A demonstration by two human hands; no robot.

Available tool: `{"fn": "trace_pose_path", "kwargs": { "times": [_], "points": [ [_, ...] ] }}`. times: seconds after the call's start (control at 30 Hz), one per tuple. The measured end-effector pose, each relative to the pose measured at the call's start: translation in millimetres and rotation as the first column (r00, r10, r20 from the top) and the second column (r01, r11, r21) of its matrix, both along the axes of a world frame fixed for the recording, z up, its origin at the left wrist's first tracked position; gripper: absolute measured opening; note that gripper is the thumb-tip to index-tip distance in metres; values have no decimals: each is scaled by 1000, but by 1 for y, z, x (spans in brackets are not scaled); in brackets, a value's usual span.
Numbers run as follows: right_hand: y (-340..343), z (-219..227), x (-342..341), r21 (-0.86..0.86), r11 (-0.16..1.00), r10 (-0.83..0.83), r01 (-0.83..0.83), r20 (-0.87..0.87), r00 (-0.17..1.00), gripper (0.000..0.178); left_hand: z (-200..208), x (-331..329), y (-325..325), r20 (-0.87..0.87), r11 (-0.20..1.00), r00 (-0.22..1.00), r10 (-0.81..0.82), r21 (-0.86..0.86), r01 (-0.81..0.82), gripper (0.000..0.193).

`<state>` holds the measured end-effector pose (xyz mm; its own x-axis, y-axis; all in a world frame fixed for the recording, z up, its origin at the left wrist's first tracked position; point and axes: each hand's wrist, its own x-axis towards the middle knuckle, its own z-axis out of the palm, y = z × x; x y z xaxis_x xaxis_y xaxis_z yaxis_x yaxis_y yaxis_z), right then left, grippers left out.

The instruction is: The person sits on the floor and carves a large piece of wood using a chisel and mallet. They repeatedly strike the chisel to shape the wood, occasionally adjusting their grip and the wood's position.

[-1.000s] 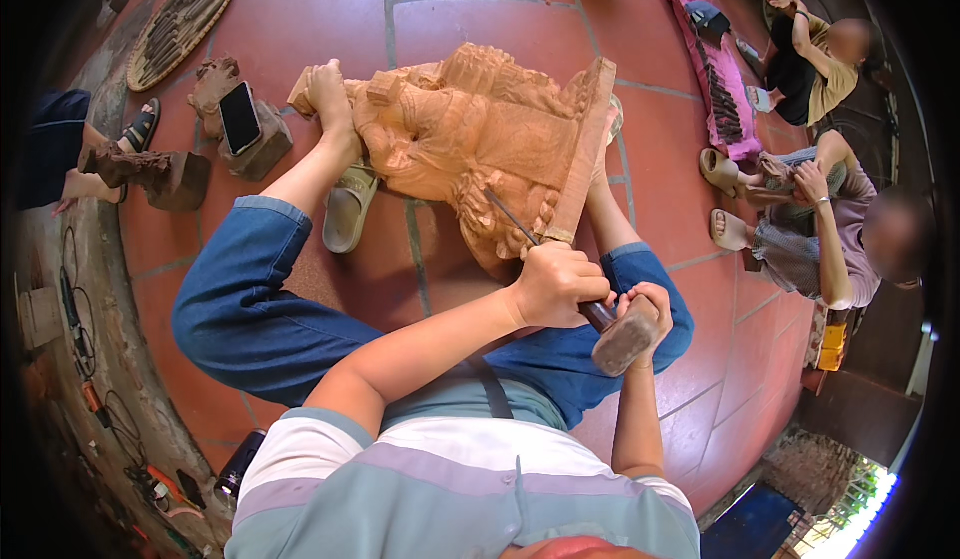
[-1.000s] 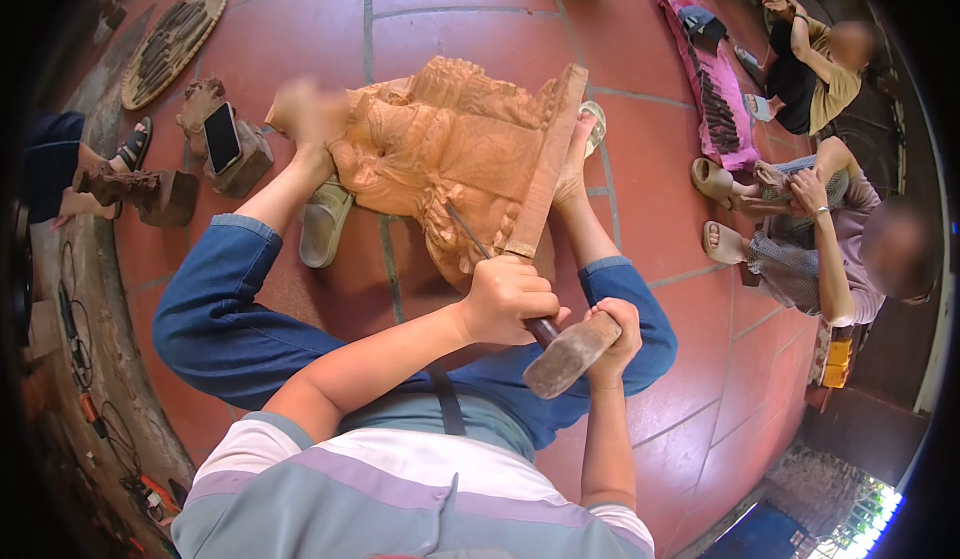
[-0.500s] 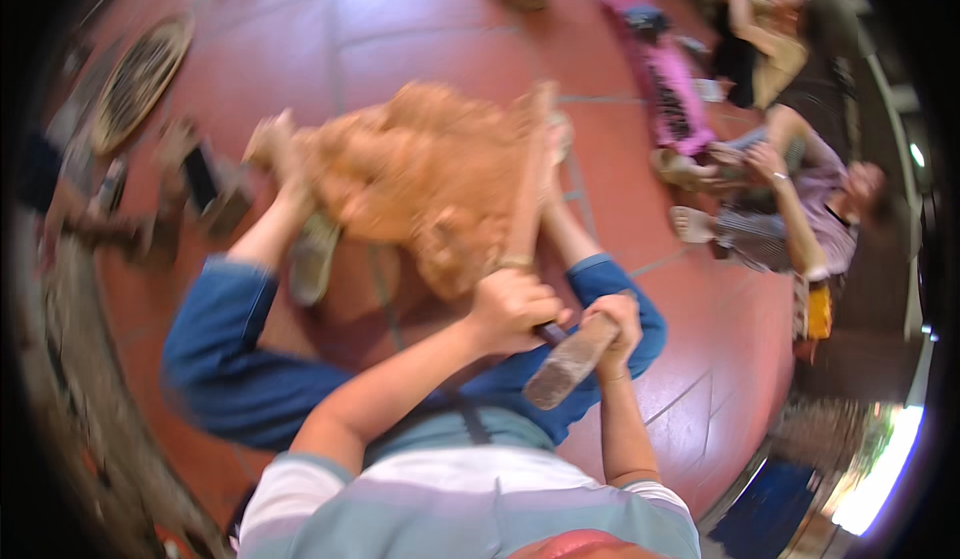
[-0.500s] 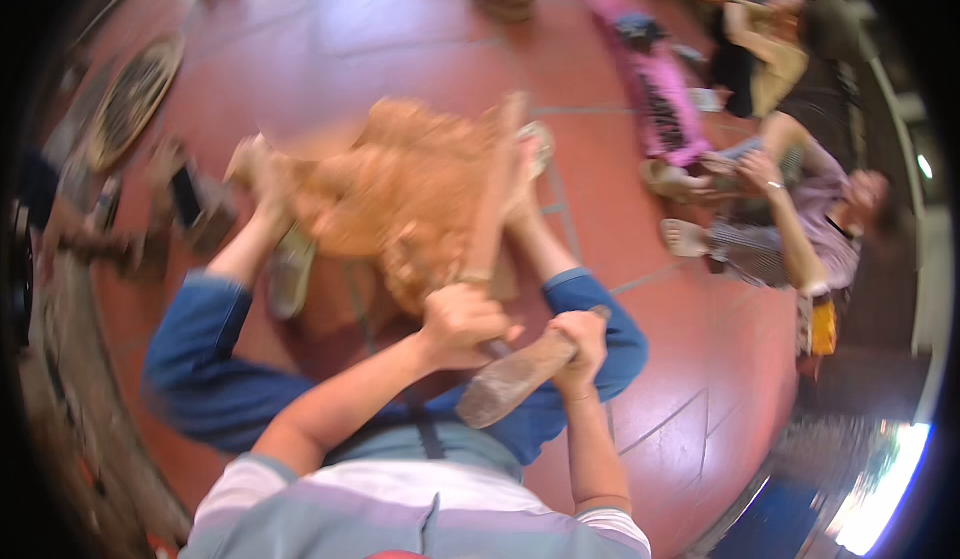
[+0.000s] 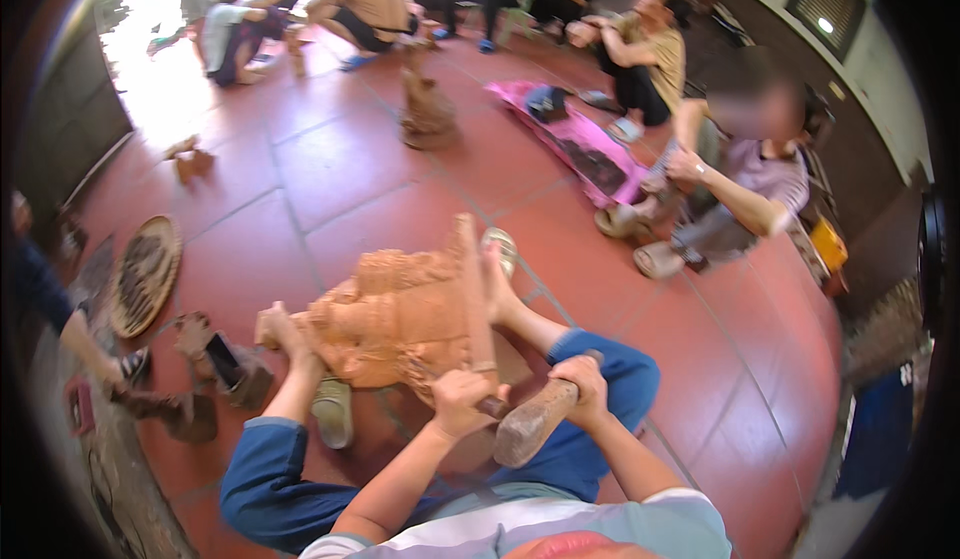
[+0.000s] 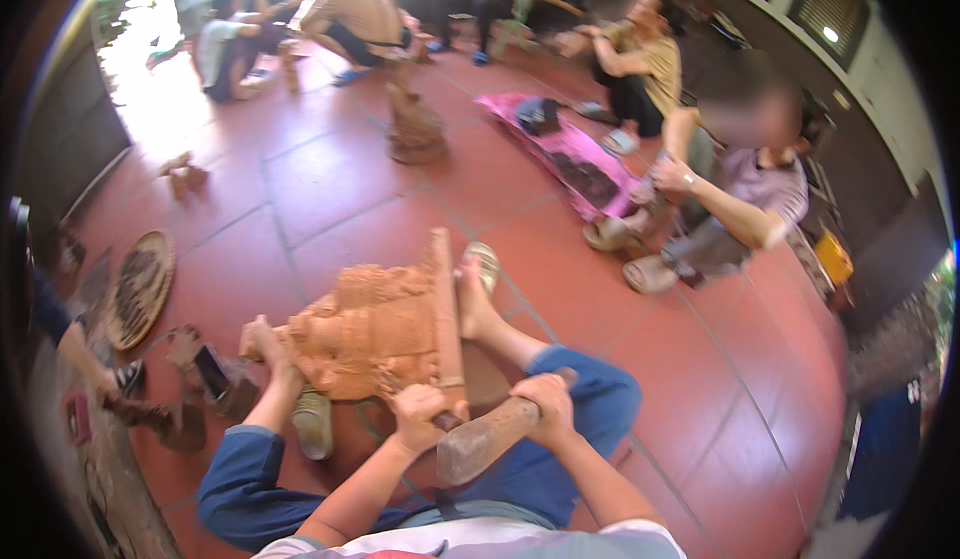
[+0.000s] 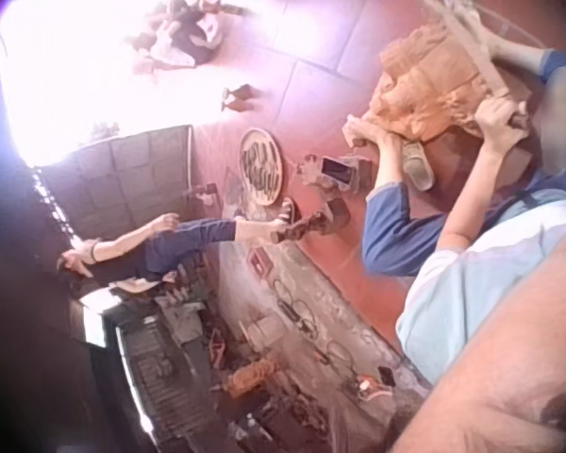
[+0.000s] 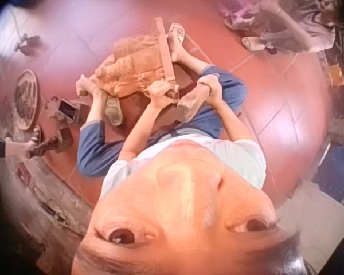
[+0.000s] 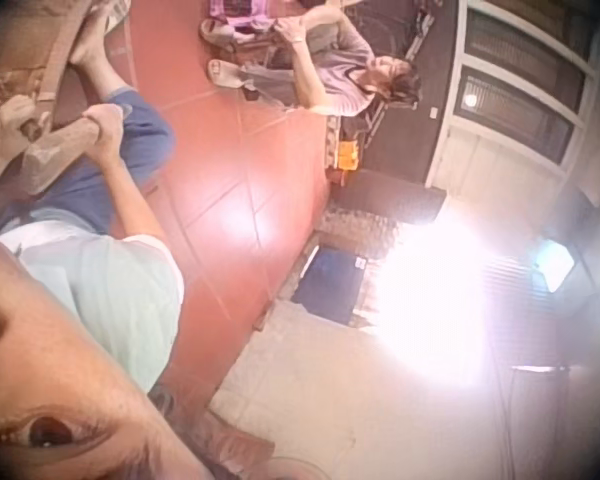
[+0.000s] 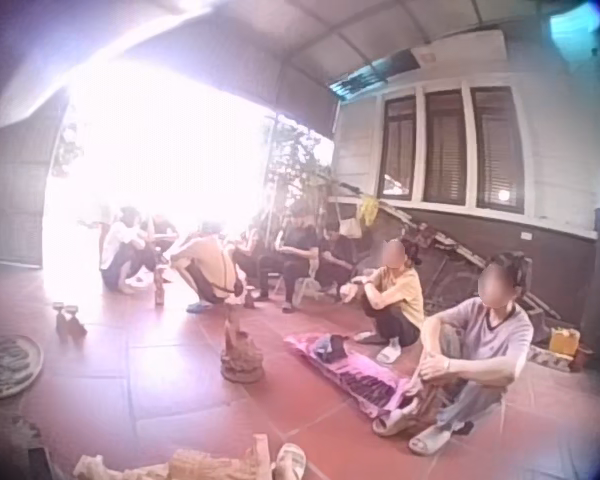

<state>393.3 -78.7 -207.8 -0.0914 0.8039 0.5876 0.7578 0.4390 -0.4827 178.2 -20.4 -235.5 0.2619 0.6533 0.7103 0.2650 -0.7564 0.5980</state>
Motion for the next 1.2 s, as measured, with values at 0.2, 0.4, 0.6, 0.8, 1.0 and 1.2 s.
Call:
{"fn": "trace_pose_path", "kwargs": {
  "times": [0.2,0.4,0.6,0.8,1.0,1.2],
  "points": [
    [2,-12,-11,-63,997,-51,48,-50,997,25,16,-22,-5,-82,992,992,-91,77,97,19],
    [3,-21,-25,-316,948,-157,43,-344,926,27,32,-16,-26,-43,997,999,-28,73,31,22],
    [-6,2,-23,-583,751,-217,-311,-662,717,39,40,-4,-34,-40,998,998,-55,-10,54,21],
    [21,9,18,-447,684,-281,-577,-891,357,29,70,10,-36,-227,854,972,-56,-515,-71,24],
    [98,48,95,-337,761,-333,-554,-936,111,19,73,21,-31,-112,769,960,-256,-626,132,35],
    [144,143,98,31,722,-225,-691,-934,-277,19,73,21,-35,-47,719,948,-314,-664,205,42]
  ]
}}
